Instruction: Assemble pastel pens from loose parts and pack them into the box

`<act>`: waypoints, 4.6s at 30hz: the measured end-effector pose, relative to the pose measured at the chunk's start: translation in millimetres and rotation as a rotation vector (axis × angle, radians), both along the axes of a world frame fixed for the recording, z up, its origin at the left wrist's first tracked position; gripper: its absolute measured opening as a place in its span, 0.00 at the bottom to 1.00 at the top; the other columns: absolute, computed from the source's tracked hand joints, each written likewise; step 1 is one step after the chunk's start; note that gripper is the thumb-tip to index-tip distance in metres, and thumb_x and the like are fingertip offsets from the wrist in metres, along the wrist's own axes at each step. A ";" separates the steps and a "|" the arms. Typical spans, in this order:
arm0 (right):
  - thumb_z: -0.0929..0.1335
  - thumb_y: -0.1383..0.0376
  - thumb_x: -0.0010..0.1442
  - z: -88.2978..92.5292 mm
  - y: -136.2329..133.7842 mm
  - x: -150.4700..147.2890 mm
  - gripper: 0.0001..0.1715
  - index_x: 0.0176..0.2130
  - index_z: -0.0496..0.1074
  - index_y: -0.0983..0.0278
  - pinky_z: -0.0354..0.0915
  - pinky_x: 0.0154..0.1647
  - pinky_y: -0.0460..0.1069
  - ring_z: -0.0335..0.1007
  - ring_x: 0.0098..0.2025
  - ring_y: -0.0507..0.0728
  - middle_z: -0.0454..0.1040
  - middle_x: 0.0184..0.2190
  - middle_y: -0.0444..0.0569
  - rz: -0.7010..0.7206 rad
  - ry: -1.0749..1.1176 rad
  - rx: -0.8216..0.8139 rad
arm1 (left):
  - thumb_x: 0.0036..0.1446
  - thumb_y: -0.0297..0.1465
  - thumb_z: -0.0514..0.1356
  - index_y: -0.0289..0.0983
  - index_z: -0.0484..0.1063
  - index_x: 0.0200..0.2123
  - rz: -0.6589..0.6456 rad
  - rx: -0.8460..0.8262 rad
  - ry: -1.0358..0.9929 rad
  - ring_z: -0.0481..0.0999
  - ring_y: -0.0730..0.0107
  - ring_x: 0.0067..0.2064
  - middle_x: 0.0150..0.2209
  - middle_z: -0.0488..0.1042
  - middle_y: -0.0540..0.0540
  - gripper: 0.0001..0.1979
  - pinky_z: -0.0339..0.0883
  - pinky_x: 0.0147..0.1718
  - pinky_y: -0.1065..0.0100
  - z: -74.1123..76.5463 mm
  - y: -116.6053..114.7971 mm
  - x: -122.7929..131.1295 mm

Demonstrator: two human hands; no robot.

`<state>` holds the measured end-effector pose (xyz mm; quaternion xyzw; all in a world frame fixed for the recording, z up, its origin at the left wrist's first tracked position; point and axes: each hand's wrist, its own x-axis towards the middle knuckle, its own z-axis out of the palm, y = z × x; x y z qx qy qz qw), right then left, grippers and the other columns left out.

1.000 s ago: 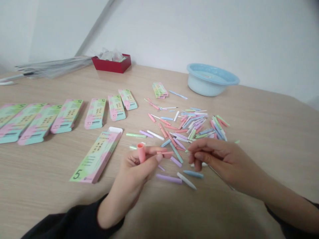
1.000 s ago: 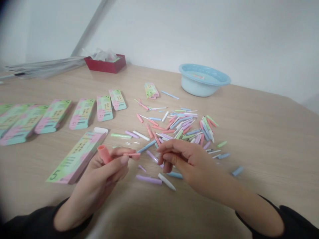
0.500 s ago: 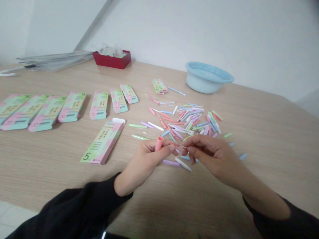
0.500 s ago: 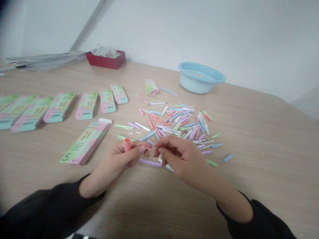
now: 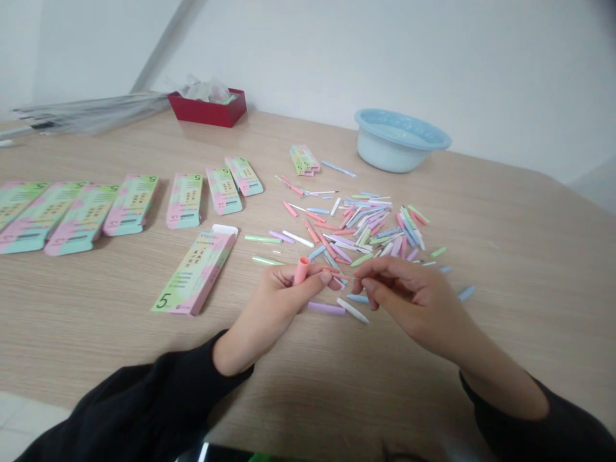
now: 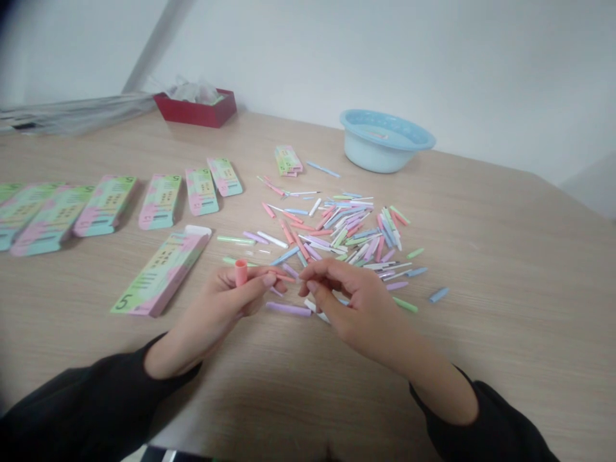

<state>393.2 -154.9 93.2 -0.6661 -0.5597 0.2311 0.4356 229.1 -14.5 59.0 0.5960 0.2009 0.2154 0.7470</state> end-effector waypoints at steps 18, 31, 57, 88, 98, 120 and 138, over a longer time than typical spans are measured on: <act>0.67 0.68 0.67 -8.7 3.6 -0.6 0.08 0.41 0.77 0.60 0.67 0.31 0.45 0.73 0.29 0.49 0.80 0.32 0.43 -0.007 -0.009 -0.024 | 0.62 0.32 0.65 0.39 0.86 0.35 -0.021 0.120 0.016 0.81 0.67 0.42 0.36 0.85 0.48 0.08 0.71 0.47 0.70 4.6 2.4 -0.5; 0.67 0.69 0.67 -11.3 2.1 -1.5 0.08 0.42 0.76 0.60 0.67 0.33 0.45 0.74 0.30 0.50 0.80 0.33 0.42 -0.018 -0.012 0.017 | 0.62 0.34 0.65 0.36 0.84 0.34 0.009 0.225 0.090 0.80 0.66 0.39 0.35 0.85 0.48 0.10 0.71 0.41 0.70 5.3 1.5 -2.5; 0.67 0.69 0.68 -27.9 -6.5 -7.1 0.09 0.44 0.76 0.59 0.67 0.32 0.47 0.72 0.29 0.50 0.80 0.34 0.44 -0.079 0.053 0.014 | 0.67 0.32 0.62 0.38 0.85 0.37 -0.045 0.344 -0.001 0.82 0.65 0.43 0.40 0.86 0.48 0.11 0.71 0.46 0.69 1.9 -2.3 -2.4; 0.67 0.69 0.67 -28.1 -9.8 -8.1 0.08 0.43 0.77 0.61 0.70 0.35 0.48 0.75 0.32 0.52 0.79 0.33 0.45 -0.085 0.065 0.047 | 0.64 0.32 0.64 0.44 0.87 0.42 -0.020 0.411 0.066 0.83 0.65 0.43 0.41 0.86 0.51 0.09 0.73 0.46 0.70 3.9 -4.2 0.1; 0.68 0.73 0.65 -20.6 -12.4 -16.1 0.09 0.43 0.76 0.61 0.70 0.31 0.45 0.74 0.29 0.49 0.79 0.31 0.42 -0.137 0.170 0.036 | 0.62 0.29 0.65 0.46 0.87 0.38 0.049 0.439 0.018 0.84 0.65 0.41 0.40 0.86 0.53 0.09 0.76 0.42 0.71 9.0 -11.4 -6.1; 0.67 0.74 0.68 -25.9 -15.3 -20.6 0.13 0.47 0.74 0.58 0.72 0.33 0.43 0.76 0.32 0.47 0.80 0.36 0.40 -0.045 0.097 0.107 | 0.64 0.26 0.64 0.38 0.83 0.41 -0.054 0.720 -0.055 0.82 0.74 0.39 0.40 0.85 0.49 0.06 0.73 0.40 0.77 3.1 -12.0 -4.7; 0.66 0.70 0.70 -36.1 -12.3 -6.5 0.11 0.50 0.70 0.56 0.76 0.42 0.51 0.81 0.39 0.54 0.81 0.35 0.42 -0.132 0.135 0.195 | 0.67 0.31 0.59 0.36 0.76 0.44 -0.317 0.402 0.071 0.73 0.70 0.37 0.35 0.74 0.50 0.07 0.66 0.35 0.72 3.3 -6.2 -0.2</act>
